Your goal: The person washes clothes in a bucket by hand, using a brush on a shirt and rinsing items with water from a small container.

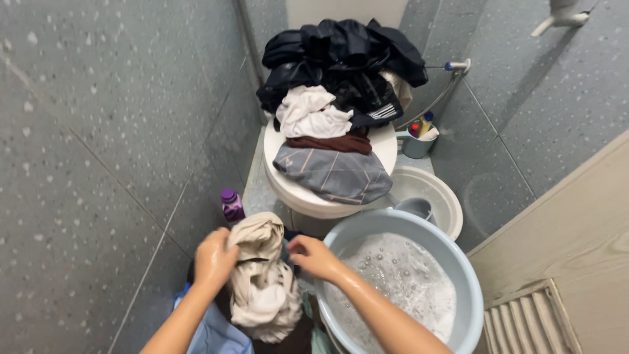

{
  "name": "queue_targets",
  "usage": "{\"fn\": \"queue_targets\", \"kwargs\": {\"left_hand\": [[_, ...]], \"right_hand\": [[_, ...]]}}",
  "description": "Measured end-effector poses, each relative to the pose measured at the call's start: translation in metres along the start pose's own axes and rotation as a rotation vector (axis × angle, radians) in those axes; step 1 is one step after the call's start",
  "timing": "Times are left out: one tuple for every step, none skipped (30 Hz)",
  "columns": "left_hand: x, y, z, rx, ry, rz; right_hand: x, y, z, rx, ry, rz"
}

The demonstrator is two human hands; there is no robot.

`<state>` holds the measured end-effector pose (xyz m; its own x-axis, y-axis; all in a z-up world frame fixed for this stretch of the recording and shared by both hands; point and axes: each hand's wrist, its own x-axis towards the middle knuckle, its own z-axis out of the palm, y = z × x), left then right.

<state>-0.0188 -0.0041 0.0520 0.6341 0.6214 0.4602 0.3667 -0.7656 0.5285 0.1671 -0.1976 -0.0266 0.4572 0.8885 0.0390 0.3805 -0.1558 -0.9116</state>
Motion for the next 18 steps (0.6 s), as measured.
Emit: {"fn": "queue_targets", "kwargs": {"left_hand": [[0.009, 0.017, -0.023, -0.086, 0.089, -0.004], [0.018, 0.039, -0.048, -0.173, 0.103, -0.022], [0.032, 0.063, -0.073, -0.26, 0.116, -0.04], [0.044, 0.088, -0.096, -0.317, 0.123, 0.064], [0.053, 0.115, -0.118, -0.374, 0.129, 0.168], [0.063, 0.142, -0.137, -0.438, 0.104, 0.173], [0.067, 0.168, -0.153, -0.502, 0.078, 0.179], [0.071, 0.195, -0.165, -0.504, 0.078, 0.19], [0.073, 0.219, -0.174, -0.621, 0.086, 0.265], [0.075, 0.242, -0.18, -0.743, 0.089, 0.342], [0.077, 0.262, -0.183, -0.751, 0.083, 0.355], [0.079, 0.281, -0.182, -0.746, 0.093, 0.409], [0.082, 0.295, -0.181, -0.743, 0.104, 0.463], [0.084, 0.305, -0.178, -0.76, 0.091, 0.468], [0.087, 0.311, -0.172, -0.863, -0.045, 0.418], [0.088, 0.314, -0.165, -0.961, -0.186, 0.368], [0.086, 0.312, -0.154, -0.975, -0.203, 0.376], [0.085, 0.304, -0.138, -0.841, -0.213, 0.537]], "right_hand": [[-0.007, -0.011, -0.015, 0.15, -0.027, 0.084], [-0.015, -0.024, -0.025, 0.297, -0.061, 0.175], [-0.018, -0.039, -0.031, 0.3, -0.058, 0.178], [-0.022, -0.054, -0.037, 0.285, -0.064, 0.204], [-0.026, -0.067, -0.042, 0.27, -0.071, 0.23], [-0.029, -0.08, -0.046, 0.274, -0.071, 0.231], [-0.032, -0.09, -0.05, 0.217, -0.067, -0.103], [-0.032, -0.098, -0.056, 0.149, -0.052, -0.441], [-0.029, -0.103, -0.063, 0.145, -0.043, -0.447], [-0.027, -0.105, -0.074, 0.099, -0.015, -0.201], [-0.03, -0.106, -0.086, 0.055, 0.005, 0.046], [-0.036, -0.106, -0.109, -0.095, 0.122, -0.038], [-0.041, -0.108, -0.14, -0.248, 0.235, -0.122], [-0.053, -0.111, -0.168, 0.028, 0.333, -0.077], [-0.066, -0.113, -0.197, 0.303, 0.432, -0.037], [-0.083, -0.114, -0.221, 0.401, 0.474, 0.001], [-0.103, -0.114, -0.243, 0.499, 0.514, 0.039], [-0.119, -0.113, -0.264, 0.486, 0.539, 0.039]]}}
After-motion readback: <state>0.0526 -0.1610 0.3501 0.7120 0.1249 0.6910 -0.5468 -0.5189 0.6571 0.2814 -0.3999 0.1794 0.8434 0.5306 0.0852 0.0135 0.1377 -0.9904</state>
